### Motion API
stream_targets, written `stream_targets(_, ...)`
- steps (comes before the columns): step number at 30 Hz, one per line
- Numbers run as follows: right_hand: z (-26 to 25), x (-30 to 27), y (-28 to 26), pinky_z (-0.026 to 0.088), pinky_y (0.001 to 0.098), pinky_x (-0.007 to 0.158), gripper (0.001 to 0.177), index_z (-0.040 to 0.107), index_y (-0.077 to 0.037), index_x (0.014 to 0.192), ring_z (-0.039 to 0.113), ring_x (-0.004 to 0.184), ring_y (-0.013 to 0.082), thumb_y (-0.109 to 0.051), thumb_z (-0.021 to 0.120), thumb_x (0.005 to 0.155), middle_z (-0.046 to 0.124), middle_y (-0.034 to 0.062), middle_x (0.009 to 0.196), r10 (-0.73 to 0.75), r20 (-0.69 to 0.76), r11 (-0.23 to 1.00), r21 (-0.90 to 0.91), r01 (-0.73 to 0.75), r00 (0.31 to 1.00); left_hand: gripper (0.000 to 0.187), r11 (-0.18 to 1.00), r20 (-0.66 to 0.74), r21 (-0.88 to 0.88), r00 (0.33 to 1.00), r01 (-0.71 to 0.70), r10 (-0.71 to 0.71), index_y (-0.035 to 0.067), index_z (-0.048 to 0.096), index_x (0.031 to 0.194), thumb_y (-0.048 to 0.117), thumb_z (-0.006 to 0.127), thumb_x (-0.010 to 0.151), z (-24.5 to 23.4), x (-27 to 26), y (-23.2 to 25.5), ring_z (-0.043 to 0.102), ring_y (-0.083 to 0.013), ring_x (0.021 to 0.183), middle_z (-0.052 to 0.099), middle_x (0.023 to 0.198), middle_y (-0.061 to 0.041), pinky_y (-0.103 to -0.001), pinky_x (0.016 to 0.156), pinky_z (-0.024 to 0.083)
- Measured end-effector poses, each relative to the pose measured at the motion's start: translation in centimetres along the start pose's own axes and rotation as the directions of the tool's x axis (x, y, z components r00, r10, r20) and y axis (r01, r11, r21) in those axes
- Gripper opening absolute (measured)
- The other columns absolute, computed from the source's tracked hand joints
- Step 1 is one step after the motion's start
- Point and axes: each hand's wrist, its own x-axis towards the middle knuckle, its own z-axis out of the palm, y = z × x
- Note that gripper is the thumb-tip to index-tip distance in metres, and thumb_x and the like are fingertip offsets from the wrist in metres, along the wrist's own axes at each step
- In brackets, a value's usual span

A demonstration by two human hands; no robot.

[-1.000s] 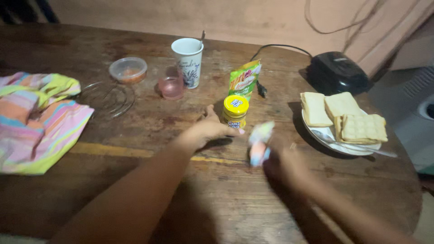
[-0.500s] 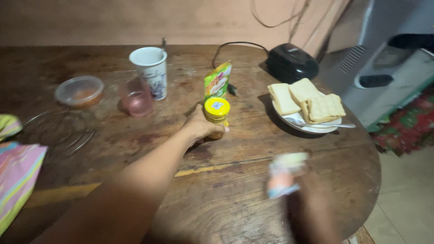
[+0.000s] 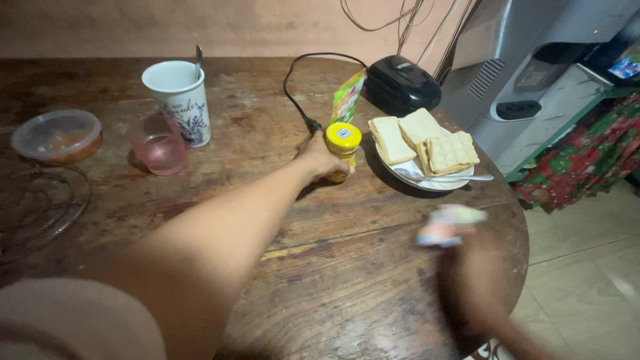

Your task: The person wipes a wooden table with a cloth, moves a plate of bread slices, and cleans the exterior and interior of a sandwich press. They then open the press, remove a toasted bread slice, and place it on the plate.

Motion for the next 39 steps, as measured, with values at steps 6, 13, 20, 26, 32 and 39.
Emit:
stream_targets(6,-0.3,-5.1,-10.8,0.044,0.0473,0.104,0.058,0.066,-0.015,0.133,0.058,0.122,0.0405,-0.003,0.068,0.077,0.064,0.0212,0.130,-0.396,0.016,0.707,0.643,0.294,0.918,0.147,0.987,0.126,-0.155,0.992,0.032,-0.012,-0.001,0.013,0.152,0.033,0.107,0.044,0.4,1.5,0.2,0.050,-0.0288,0.133,0.048,0.145,-0.021,-0.039,0.109,0.045)
stream_targets(13,-3.7,2.2,-8.5,0.053,0.0498,0.094,0.051,0.066,-0.013,0.132,0.068,0.108,0.0385,-0.003,0.065,0.082,0.069,0.0198,0.121,-0.064,0.126,0.954,0.299,0.024,0.990,0.059,0.945,0.028,-0.271,0.983,0.184,-0.183,-0.002,0.064,0.126,0.037,0.078,0.085,-5.8,-7.2,-3.7,0.071,-0.0408,0.091,0.074,0.109,-0.026,-0.052,0.072,0.053)
stream_targets(20,-0.1,0.2,-18.5,0.055,0.0497,0.094,0.036,0.074,-0.012,0.117,0.070,0.107,0.0385,-0.011,0.069,0.081,0.073,0.0181,0.119,-0.513,-0.110,0.587,0.679,0.441,0.852,0.057,0.953,0.020,-0.258,0.987,0.161,-0.161,-0.001,0.064,0.125,0.039,0.075,0.086,-7.1,-14.8,-6.1,0.073,-0.0271,0.092,0.076,0.106,-0.021,-0.040,0.079,0.058)
stream_targets(26,-1.3,4.8,-20.7,0.051,0.0485,0.093,0.035,0.074,-0.011,0.116,0.065,0.108,0.0400,-0.002,0.066,0.082,0.068,0.0174,0.125,-0.375,0.083,0.856,0.413,0.311,0.923,0.054,0.928,-0.013,-0.371,1.000,-0.015,0.011,0.001,0.061,0.126,0.032,0.072,0.082,-7.3,-17.9,-6.2,0.073,-0.0205,0.088,0.078,0.103,-0.013,-0.035,0.077,0.057)
stream_targets(32,-1.7,0.0,-17.2,0.056,0.0397,0.088,0.066,0.073,-0.024,0.129,0.072,0.104,0.0278,0.006,0.058,0.072,0.074,0.0120,0.124,-0.627,0.173,0.579,0.755,0.306,0.760,0.050,0.894,0.223,-0.299,0.936,0.333,-0.274,-0.003,0.070,0.120,0.040,0.061,0.096,-10.1,-20.9,-4.4,0.062,-0.0211,0.076,0.071,0.091,-0.017,-0.035,0.067,0.051)
stream_targets(39,-4.0,0.6,-1.0,0.061,0.0448,0.064,0.052,0.070,-0.017,0.127,0.073,0.079,0.0298,0.005,0.061,0.080,0.073,0.0130,0.108,0.133,0.102,0.964,0.219,-0.153,0.986,0.055,0.750,0.565,-0.345,0.763,0.564,-0.314,0.000,0.064,0.126,0.046,0.045,0.103,-11.7,-27.0,-4.0,0.068,-0.0229,0.101,0.071,0.116,-0.015,-0.037,0.087,0.058)
